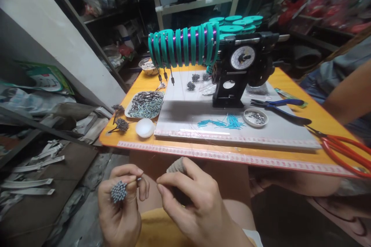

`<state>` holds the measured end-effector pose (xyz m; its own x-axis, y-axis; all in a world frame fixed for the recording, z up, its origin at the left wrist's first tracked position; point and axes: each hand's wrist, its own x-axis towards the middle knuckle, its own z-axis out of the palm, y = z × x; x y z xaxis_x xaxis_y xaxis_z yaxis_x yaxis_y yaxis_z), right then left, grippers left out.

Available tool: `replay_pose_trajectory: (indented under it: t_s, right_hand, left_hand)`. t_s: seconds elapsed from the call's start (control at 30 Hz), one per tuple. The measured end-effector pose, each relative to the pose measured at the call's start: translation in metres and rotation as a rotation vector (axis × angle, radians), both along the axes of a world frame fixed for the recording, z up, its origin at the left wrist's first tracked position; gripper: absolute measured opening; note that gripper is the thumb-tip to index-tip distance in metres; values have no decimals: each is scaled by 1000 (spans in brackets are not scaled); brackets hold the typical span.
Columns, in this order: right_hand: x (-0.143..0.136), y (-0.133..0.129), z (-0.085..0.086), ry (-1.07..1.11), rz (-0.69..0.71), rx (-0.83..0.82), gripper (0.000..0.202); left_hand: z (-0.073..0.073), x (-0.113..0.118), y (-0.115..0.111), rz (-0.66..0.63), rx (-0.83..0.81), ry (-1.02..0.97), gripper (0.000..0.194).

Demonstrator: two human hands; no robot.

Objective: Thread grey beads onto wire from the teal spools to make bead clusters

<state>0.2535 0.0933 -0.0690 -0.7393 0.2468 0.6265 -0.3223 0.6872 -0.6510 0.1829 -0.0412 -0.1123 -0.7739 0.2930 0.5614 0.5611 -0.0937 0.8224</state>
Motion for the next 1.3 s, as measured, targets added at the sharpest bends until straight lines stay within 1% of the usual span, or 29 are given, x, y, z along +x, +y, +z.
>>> replay_pose_trajectory:
  t_s: [0.1,0.2,0.3,0.4,0.53,0.7,0.77,0.83,0.97,1.03,1.1,1.13,1.2,1.23,1.3]
  right_hand:
    - [-1,0,2,9,-3,5,17]
    - [-1,0,3,16,-3,8,17]
    - [-1,0,2,11,-13,1,17]
    - [-1,-1,-1,8,-22,-17,18]
    - [-1,-1,-3,1,19,-59,18]
    - [-3,0,-3,-36,28,-94,14]
    - [-4,1,-2,-30,28,-102,13]
    - [-5,2,-1,-14,24,-105,13]
    - [-6,2,-1,-5,12,-101,13]
    - [-6,2,0,-4,28,-94,13]
    - [-6,3,0,0,51,-85,13]
    - [-6,3,0,-1,57,-79,14]
    - [-6,5,-1,-9,59,-61,15]
    - [-6,5,-2,-16,54,-51,15]
    - [-4,4,-5,-34,39,-34,16]
  left_hand:
    - [-2,0,-2,-4,-14,8,24]
    - [-5,1,-4,-9,-30,-26,24]
    - [-8,3,-4,-21,-3,-60,23]
    - [-10,8,-2,-107,35,-126,18]
    - [-14,15,2,-195,61,-333,4]
    - [-16,15,4,-266,65,-421,2]
    - [-12,16,5,-283,62,-431,2]
    - [-4,20,9,-262,57,-475,7]
    - [24,34,21,-39,48,-720,16]
    - [36,39,27,4,47,-768,16]
    - [42,41,29,5,43,-766,14]
    - [42,41,28,3,41,-761,14]
    - [36,38,25,-10,44,-756,14]
    - [30,36,22,-25,49,-753,15]
    - [17,30,16,-115,62,-702,17]
